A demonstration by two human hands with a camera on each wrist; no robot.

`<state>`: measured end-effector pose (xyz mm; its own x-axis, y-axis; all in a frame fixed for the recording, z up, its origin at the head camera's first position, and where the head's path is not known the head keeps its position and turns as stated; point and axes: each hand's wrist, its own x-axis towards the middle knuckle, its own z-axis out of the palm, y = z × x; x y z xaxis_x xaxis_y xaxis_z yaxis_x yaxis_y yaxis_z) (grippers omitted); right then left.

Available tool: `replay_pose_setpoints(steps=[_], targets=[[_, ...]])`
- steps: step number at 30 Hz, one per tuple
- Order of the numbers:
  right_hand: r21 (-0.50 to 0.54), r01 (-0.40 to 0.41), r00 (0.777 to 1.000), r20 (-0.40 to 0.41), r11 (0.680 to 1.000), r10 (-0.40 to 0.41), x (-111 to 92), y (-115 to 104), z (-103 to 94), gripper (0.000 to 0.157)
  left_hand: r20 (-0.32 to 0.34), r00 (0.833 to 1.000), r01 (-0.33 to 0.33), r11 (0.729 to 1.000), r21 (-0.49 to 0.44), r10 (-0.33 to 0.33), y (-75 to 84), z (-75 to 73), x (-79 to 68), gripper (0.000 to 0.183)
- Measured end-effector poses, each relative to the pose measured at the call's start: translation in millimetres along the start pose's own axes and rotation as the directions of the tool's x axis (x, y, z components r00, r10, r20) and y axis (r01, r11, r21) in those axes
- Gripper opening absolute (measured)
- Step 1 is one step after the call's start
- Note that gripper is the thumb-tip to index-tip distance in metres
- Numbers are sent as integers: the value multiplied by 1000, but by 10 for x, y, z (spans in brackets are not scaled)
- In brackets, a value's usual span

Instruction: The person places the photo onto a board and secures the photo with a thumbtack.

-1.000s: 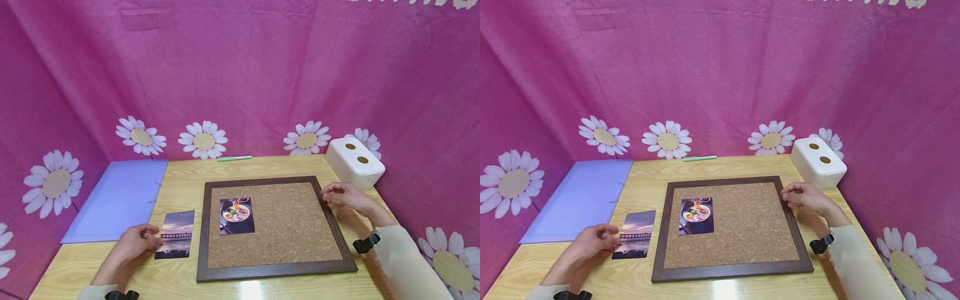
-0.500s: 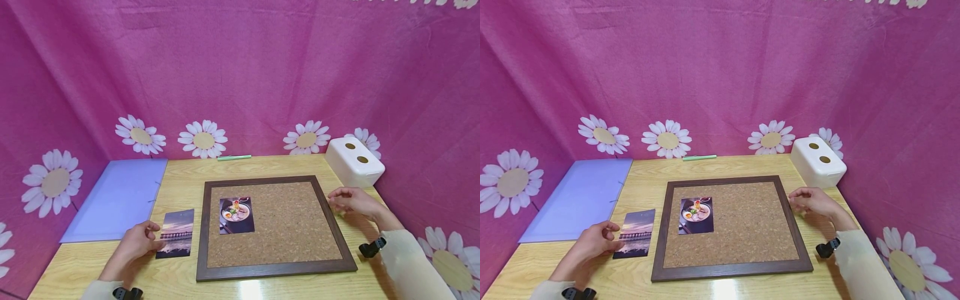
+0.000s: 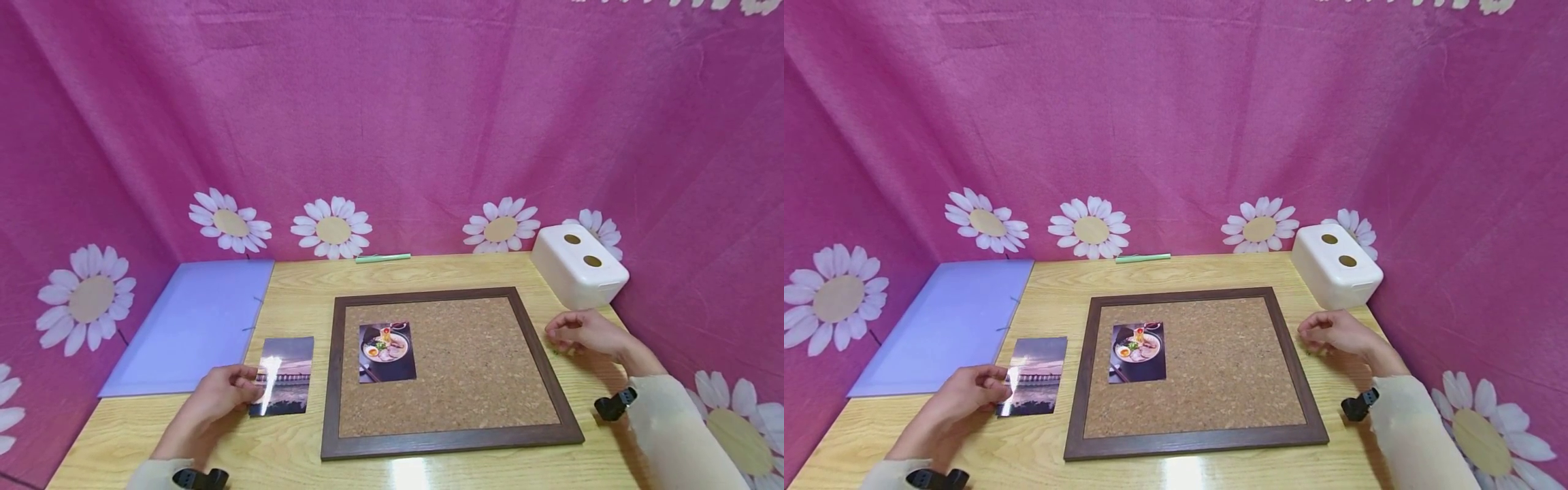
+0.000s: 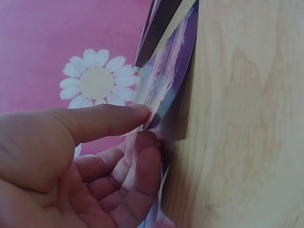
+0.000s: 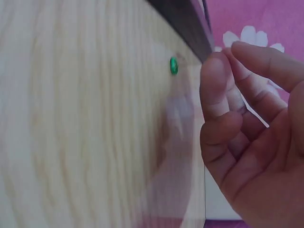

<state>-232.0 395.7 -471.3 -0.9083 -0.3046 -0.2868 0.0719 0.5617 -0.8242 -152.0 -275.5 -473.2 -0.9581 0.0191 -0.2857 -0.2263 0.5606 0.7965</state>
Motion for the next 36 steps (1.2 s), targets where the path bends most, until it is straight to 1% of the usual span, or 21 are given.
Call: replay_pose_setpoints(steps=[4,8,12,16,18,21,26,29,36], targets=[[-39,12,999,45,999,-10,-30,57,-26,28,23,1000,19,999,-30,-18,-26,-14,14,33],[-62,8,998,70,998,-3,-49,99,-34,27,50,999,17,997,-81,-13,-42,-38,20,35],[-104,8,997,73,995,0,-50,122,-25,25,91,996,8,989,-151,6,-39,-64,10,39],[-149,20,998,61,989,-11,-37,123,-11,20,111,994,15,979,-203,8,-6,-81,-1,40],[-163,26,999,49,986,-19,-31,125,0,17,116,993,19,977,-214,6,5,-88,0,41],[-176,15,1000,23,984,-11,-25,126,19,14,121,993,21,976,-218,5,12,-99,3,44],[-174,7,1000,1,985,-7,-29,124,30,16,116,993,32,974,-223,-6,22,-100,5,45],[-176,14,1000,11,984,-13,-32,127,16,18,112,994,33,972,-234,-7,21,-91,11,44],[-161,80,995,64,984,-71,-46,132,20,18,113,994,26,973,-231,1,24,-93,11,46]])
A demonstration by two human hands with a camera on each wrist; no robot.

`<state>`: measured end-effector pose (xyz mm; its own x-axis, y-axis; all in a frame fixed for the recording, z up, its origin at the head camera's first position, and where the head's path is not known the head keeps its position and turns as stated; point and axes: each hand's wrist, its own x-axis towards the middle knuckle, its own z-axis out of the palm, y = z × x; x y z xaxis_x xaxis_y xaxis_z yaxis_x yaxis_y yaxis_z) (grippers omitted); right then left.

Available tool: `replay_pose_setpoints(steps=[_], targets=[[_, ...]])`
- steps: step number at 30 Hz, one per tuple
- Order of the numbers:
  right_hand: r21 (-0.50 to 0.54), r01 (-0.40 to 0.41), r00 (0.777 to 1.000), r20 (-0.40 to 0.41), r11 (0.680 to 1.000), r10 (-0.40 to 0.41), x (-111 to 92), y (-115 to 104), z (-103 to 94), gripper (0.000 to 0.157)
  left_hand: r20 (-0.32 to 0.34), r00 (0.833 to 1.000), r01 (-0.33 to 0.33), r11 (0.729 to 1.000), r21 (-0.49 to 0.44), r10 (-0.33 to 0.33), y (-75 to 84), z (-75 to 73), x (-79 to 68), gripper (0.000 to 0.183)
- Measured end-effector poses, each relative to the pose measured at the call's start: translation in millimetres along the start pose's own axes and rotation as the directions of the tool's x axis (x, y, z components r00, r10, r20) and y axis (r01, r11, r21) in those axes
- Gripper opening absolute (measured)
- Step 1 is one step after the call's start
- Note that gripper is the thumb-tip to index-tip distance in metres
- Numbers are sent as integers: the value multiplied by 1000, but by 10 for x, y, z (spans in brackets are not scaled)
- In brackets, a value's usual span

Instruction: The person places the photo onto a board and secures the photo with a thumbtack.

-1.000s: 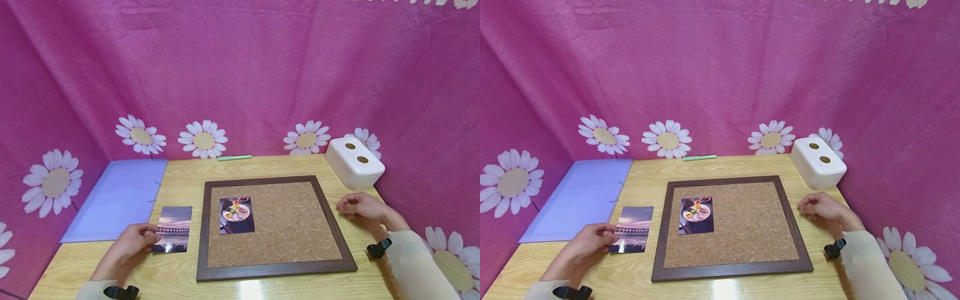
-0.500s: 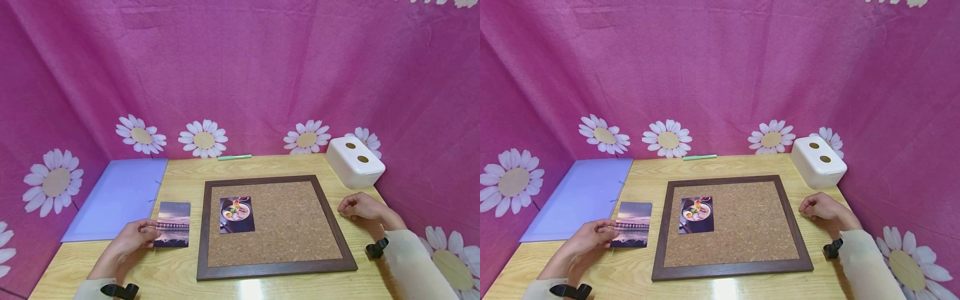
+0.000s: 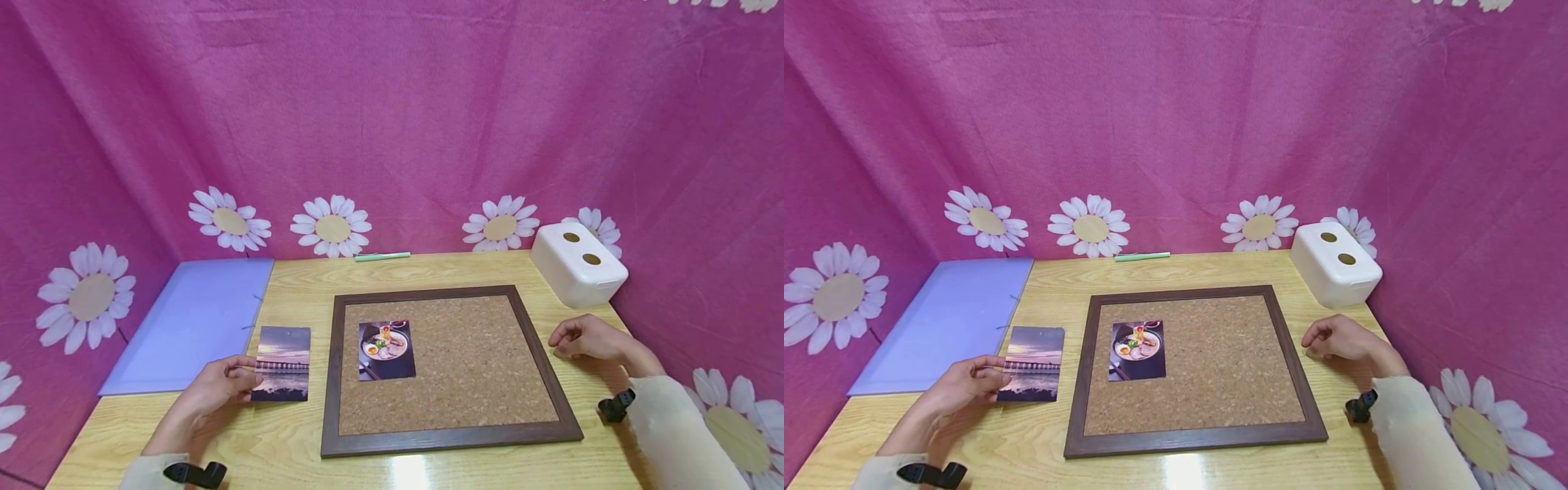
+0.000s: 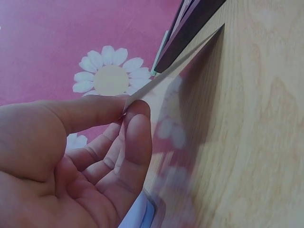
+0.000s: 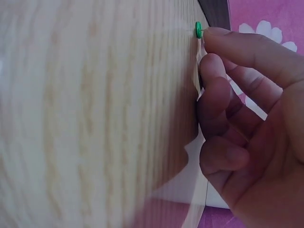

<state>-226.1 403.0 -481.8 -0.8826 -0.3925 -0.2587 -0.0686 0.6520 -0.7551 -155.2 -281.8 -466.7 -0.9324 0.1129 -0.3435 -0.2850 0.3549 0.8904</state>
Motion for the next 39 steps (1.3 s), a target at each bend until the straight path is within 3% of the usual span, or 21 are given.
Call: replay_pose_setpoints(steps=[10,19,25,30,36,39], targets=[[-3,44,999,32,999,-44,-4,-23,4,14,7,1000,-20,1000,5,20,40,-18,-15,47],[-95,61,998,-31,994,-64,12,-15,28,4,9,1000,-20,1000,-5,20,44,-11,-15,47],[-115,31,989,-142,993,-47,22,-53,11,4,26,997,-68,997,25,67,79,-11,-1,49],[-31,0,968,-252,1000,-8,31,-106,-5,6,38,995,-97,995,31,96,141,18,25,50],[70,27,958,-288,997,-5,60,-142,-23,6,62,991,-121,993,16,120,227,86,81,49],[52,27,950,-311,998,-10,81,-152,-36,7,70,990,-121,992,20,120,276,138,112,49]])
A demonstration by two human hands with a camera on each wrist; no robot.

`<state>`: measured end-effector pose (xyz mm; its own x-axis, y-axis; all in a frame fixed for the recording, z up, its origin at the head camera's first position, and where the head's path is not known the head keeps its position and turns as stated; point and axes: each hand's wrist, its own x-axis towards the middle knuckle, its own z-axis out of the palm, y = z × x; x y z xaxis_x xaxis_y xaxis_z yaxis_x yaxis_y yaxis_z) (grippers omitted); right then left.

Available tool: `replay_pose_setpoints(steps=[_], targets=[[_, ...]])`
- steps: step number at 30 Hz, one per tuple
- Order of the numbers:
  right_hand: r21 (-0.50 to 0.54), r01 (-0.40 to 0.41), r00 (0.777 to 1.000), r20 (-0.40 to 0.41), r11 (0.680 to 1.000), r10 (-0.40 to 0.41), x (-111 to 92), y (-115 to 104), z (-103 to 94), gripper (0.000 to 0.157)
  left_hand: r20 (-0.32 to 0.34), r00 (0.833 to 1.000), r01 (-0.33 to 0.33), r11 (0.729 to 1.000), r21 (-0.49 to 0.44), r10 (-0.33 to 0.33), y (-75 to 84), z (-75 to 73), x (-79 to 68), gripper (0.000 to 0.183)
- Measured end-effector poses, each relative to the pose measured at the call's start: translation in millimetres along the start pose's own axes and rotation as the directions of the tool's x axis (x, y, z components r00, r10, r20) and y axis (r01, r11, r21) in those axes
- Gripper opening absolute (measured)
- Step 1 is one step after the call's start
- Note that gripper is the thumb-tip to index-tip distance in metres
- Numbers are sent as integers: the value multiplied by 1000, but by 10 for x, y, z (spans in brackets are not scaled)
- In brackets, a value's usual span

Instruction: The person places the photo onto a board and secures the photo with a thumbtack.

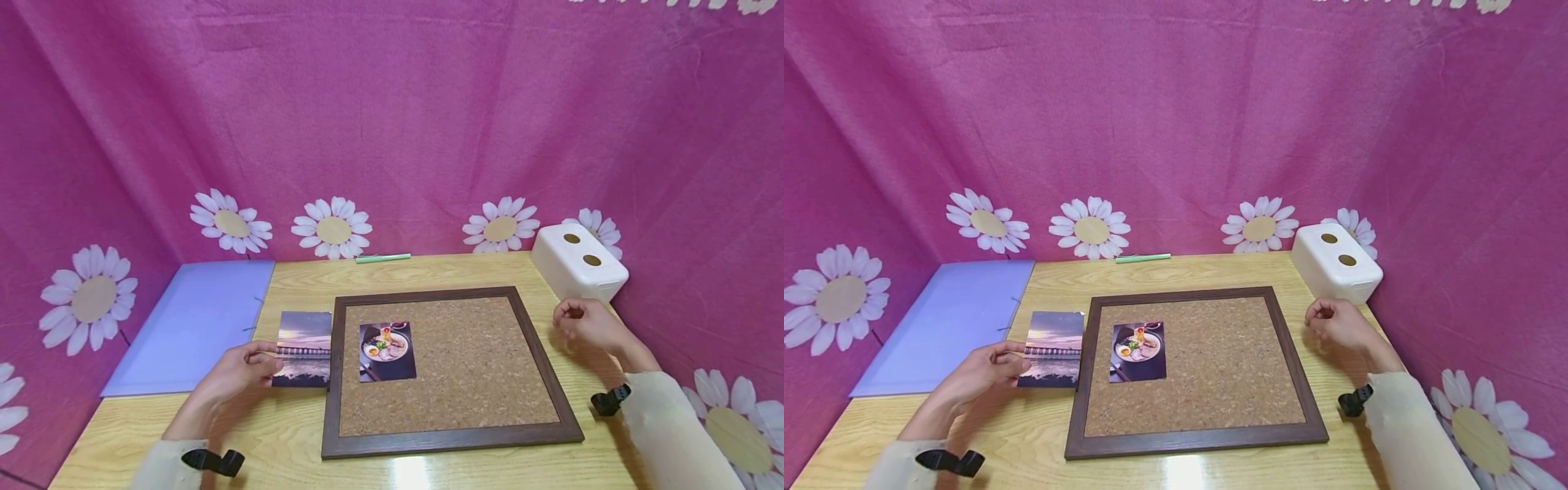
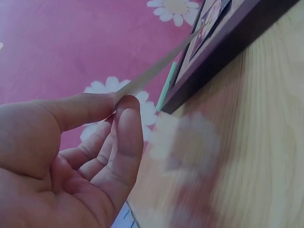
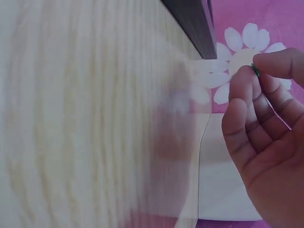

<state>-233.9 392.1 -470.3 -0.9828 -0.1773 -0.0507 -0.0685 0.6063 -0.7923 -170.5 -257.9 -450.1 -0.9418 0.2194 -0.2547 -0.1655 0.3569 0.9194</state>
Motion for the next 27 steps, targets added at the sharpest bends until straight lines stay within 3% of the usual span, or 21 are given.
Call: replay_pose_setpoints(steps=[5,10,15,18,27], targets=[[-75,24,998,-55,997,-28,27,-53,-2,7,-6,1000,6,1000,19,-6,84,91,78,50],[-48,33,997,-63,998,-36,61,-128,9,9,11,1000,-11,1000,24,11,161,179,151,51],[-54,2,997,-76,999,-6,101,-171,31,28,26,999,-20,1000,-16,20,217,264,216,49],[-56,-8,996,-85,998,3,130,-191,36,31,24,999,-22,999,-32,23,259,329,261,46],[172,10,1000,15,985,-12,184,-250,50,39,30,1000,4,999,-35,-3,421,607,418,37]])
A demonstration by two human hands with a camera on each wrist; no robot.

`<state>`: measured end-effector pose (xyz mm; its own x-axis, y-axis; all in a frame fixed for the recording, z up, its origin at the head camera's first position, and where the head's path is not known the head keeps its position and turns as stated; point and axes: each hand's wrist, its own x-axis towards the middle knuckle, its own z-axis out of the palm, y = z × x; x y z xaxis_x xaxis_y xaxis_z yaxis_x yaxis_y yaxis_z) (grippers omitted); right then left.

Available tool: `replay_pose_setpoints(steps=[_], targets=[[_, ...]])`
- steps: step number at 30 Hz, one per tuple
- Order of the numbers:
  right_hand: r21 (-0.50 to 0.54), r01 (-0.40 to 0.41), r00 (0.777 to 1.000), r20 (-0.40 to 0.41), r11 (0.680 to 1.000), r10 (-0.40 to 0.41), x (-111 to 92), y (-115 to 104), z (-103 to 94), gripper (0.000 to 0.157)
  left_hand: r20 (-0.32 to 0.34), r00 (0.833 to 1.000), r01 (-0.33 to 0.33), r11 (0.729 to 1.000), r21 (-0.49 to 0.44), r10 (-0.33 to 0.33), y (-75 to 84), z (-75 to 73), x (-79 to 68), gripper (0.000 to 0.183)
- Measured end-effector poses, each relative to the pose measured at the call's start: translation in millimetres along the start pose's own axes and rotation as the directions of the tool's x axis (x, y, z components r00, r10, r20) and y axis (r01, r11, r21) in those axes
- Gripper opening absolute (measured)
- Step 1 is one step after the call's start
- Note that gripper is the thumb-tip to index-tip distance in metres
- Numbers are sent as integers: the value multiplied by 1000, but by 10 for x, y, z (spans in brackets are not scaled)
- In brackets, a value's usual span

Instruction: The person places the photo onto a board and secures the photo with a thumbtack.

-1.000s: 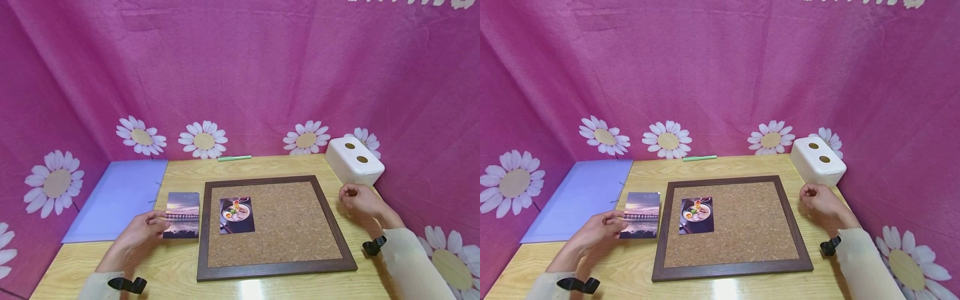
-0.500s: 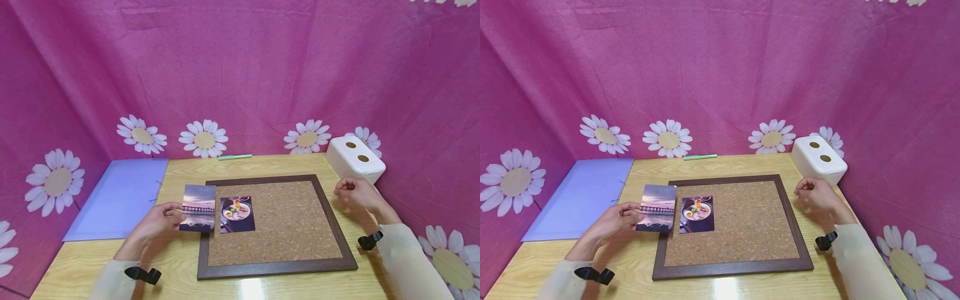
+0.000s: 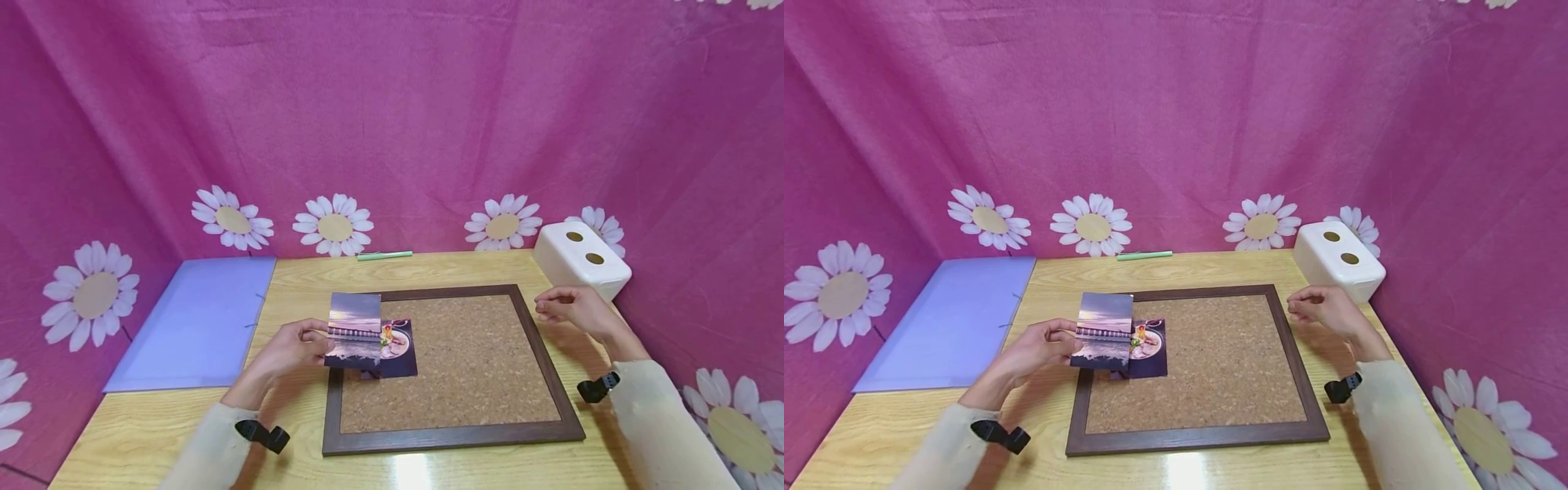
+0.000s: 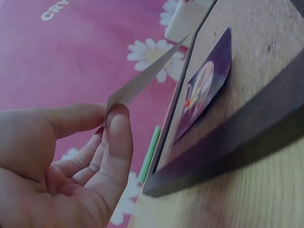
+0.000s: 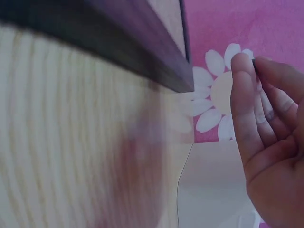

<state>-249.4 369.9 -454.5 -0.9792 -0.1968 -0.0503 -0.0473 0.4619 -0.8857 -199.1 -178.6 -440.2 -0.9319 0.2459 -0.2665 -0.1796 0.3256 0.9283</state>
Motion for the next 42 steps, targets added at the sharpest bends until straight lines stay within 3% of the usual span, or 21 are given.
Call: replay_pose_setpoints(steps=[6,23,42], targets=[[35,-1,999,32,999,-1,35,-50,22,37,13,1000,-3,999,-34,3,66,208,106,36],[-5,14,998,55,1000,-14,89,-229,131,30,144,988,-45,997,-57,52,205,792,393,38],[1,7,996,94,1000,-7,180,-338,230,31,261,965,-3,994,-105,31,376,1397,695,35]])
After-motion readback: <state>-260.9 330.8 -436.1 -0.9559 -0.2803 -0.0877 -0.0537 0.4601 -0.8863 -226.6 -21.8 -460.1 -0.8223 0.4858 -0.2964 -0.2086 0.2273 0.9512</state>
